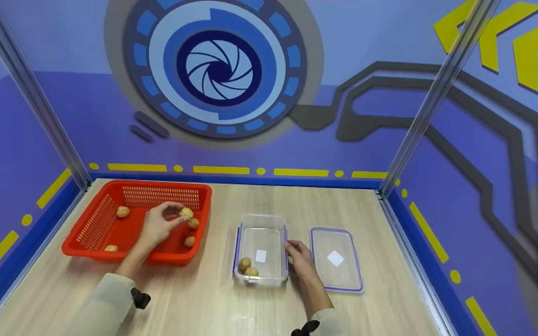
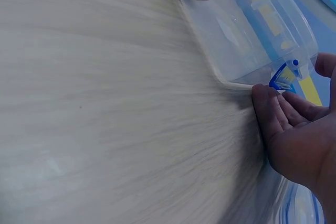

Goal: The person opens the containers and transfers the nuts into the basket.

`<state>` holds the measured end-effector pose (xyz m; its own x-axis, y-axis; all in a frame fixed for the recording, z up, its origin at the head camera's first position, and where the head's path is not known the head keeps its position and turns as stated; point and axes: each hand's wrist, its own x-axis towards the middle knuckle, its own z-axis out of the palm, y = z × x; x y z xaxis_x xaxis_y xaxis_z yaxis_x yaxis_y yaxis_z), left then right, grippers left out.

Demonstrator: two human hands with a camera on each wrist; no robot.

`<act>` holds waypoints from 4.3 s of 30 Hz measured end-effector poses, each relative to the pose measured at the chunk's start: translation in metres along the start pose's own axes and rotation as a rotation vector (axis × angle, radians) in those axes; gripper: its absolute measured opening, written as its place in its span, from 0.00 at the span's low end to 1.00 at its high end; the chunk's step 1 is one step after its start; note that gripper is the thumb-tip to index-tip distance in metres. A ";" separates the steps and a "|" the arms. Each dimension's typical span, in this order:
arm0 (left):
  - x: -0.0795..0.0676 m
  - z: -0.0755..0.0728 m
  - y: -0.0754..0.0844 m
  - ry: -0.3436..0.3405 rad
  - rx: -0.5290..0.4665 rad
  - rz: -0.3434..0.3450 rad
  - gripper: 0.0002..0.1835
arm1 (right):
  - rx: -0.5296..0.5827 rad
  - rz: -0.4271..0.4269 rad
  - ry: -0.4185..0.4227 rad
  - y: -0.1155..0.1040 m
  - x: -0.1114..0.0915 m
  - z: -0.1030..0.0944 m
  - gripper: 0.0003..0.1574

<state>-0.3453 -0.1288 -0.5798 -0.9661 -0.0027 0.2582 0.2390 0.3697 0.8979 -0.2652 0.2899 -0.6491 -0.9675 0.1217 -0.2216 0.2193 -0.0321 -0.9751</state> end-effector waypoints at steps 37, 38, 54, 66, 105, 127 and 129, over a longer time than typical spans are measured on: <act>0.002 0.002 0.000 -0.043 0.088 0.004 0.27 | 0.019 0.006 -0.002 0.003 0.001 -0.002 0.32; 0.001 0.003 0.001 -0.040 0.089 0.023 0.27 | 0.019 0.007 -0.001 0.003 0.001 -0.002 0.32; -0.021 0.036 0.048 -0.142 0.166 0.174 0.27 | -0.009 0.018 -0.003 0.001 0.001 -0.002 0.31; -0.040 0.071 0.064 -0.289 0.248 0.289 0.26 | -0.003 0.027 0.015 -0.002 -0.001 0.001 0.29; -0.035 0.145 0.075 -0.831 0.738 0.426 0.31 | -0.062 0.049 -0.033 -0.016 -0.004 -0.001 0.30; -0.043 0.151 0.081 -0.821 0.872 0.433 0.20 | -0.022 0.046 -0.050 -0.013 -0.003 0.000 0.29; -0.044 0.153 0.081 -0.813 0.888 0.437 0.19 | -0.018 0.042 -0.051 -0.013 -0.003 0.000 0.30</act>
<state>-0.2984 0.0432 -0.5728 -0.6813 0.7247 -0.1030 0.7062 0.6878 0.1680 -0.2649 0.2904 -0.6358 -0.9624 0.0699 -0.2626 0.2619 -0.0187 -0.9649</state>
